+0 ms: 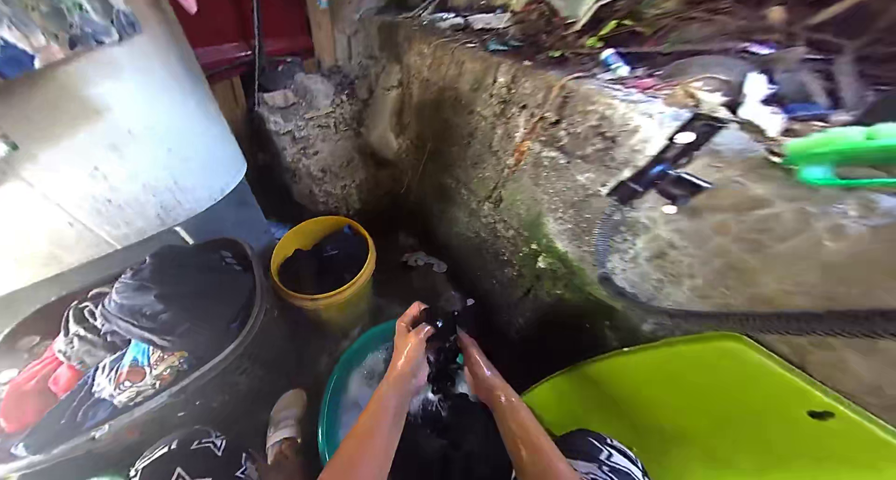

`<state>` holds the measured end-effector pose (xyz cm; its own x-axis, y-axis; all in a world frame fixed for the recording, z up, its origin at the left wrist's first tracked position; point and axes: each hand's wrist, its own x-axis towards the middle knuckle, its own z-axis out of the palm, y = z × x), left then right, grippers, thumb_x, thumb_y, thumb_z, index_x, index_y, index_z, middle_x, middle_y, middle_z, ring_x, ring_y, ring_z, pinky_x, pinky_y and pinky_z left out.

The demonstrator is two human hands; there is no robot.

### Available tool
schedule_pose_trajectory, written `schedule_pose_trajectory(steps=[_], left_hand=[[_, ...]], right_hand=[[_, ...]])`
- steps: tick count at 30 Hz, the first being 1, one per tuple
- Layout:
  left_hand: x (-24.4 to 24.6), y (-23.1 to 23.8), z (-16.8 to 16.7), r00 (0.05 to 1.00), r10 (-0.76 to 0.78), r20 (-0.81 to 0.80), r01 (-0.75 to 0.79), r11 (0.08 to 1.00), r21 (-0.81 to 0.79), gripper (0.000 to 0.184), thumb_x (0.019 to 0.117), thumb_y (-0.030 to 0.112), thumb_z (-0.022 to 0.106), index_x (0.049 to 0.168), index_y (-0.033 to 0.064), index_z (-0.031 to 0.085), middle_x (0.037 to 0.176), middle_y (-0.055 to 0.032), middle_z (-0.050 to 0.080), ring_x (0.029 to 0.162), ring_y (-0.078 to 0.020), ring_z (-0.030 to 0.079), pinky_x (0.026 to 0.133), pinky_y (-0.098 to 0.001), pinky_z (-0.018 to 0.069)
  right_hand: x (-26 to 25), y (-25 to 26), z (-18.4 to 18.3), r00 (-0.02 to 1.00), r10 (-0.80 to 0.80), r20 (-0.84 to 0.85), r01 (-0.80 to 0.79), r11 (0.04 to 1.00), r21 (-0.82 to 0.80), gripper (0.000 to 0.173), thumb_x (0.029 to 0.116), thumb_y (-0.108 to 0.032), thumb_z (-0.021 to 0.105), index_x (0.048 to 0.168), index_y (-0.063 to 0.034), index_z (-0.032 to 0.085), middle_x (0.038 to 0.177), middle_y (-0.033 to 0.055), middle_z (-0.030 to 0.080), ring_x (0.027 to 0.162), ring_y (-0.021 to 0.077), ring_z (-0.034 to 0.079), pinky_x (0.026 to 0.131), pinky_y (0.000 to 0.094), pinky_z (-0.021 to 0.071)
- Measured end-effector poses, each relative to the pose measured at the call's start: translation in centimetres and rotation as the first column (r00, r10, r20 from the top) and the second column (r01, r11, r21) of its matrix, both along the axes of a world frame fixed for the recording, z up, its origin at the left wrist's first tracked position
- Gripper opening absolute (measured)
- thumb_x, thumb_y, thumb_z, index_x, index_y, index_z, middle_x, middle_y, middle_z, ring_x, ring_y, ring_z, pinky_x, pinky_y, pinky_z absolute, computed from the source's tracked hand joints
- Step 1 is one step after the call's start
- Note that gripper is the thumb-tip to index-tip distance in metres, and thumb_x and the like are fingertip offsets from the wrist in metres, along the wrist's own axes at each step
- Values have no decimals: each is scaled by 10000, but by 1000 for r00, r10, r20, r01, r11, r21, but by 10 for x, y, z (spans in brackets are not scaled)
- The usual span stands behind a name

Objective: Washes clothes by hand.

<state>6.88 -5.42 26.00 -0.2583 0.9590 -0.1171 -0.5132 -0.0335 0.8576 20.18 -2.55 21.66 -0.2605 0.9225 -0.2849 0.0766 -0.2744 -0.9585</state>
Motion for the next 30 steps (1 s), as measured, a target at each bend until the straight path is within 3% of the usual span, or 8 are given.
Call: schedule_pose_trajectory(steps=[3,5,10,16,18,21,25,30], left_hand=[[10,11,33,998,-3,57,7,998,-69,192,1006,3,402,1025,36,590,884,-68,663,783,-165,662,674,-349,579],[14,14,51,995,-22,100,30,996,-87,266,1033,45,365,1210,18,562,979,-99,663,852,-187,668,729,-370,584],[26,-3,86,955,-37,293,42,999,-13,270,1017,128,308,1110,89,558,925,-71,681,830,-186,692,715,-378,595],[-49,-39,-11,916,220,335,-216,975,-50,276,1059,190,331,1172,86,560,1013,-121,693,868,-244,702,732,-436,602],[-57,-56,-47,971,194,143,-144,943,-300,377,1059,140,313,1419,66,395,1153,-184,601,917,-308,665,751,-495,580],[-34,-63,-69,940,120,319,38,893,-448,607,1087,521,285,1533,118,374,1396,-248,558,1144,-435,637,854,-613,555],[-28,-60,-82,818,155,555,-6,966,-260,542,1100,509,221,1052,135,611,873,-61,701,804,-176,700,678,-367,601],[-24,-40,-31,893,287,348,-221,951,-216,314,1091,277,350,1102,91,602,904,-89,709,812,-200,714,690,-414,616]], right_hand=[[7,3,2,956,92,-277,-70,994,87,596,1089,-439,348,1501,-13,421,1400,103,583,1269,133,564,1076,347,480],[17,6,8,903,254,-347,-187,959,214,939,916,-515,645,1583,2,235,1520,84,488,1367,97,486,1146,308,422],[-5,5,-6,993,51,-108,-43,996,74,605,800,-6,818,1332,60,538,1206,117,658,1091,67,627,974,246,523],[-12,19,1,817,-203,-539,186,979,-87,399,1034,-13,480,1430,-59,496,1250,109,645,1060,161,654,886,372,572],[-12,16,10,827,-31,-562,84,994,69,583,831,194,473,1374,-18,497,1271,96,610,1062,138,632,874,344,570],[-25,0,15,859,326,-396,-196,922,334,629,650,187,595,1263,43,587,1280,104,616,1124,118,602,962,324,532],[-26,-13,14,672,633,-384,-474,767,434,498,697,62,612,1193,24,636,1244,37,643,1150,78,593,1005,299,504],[-25,-13,16,808,-31,-589,-139,961,-241,288,1015,-102,332,1162,-106,580,947,29,681,848,127,681,734,327,587]])
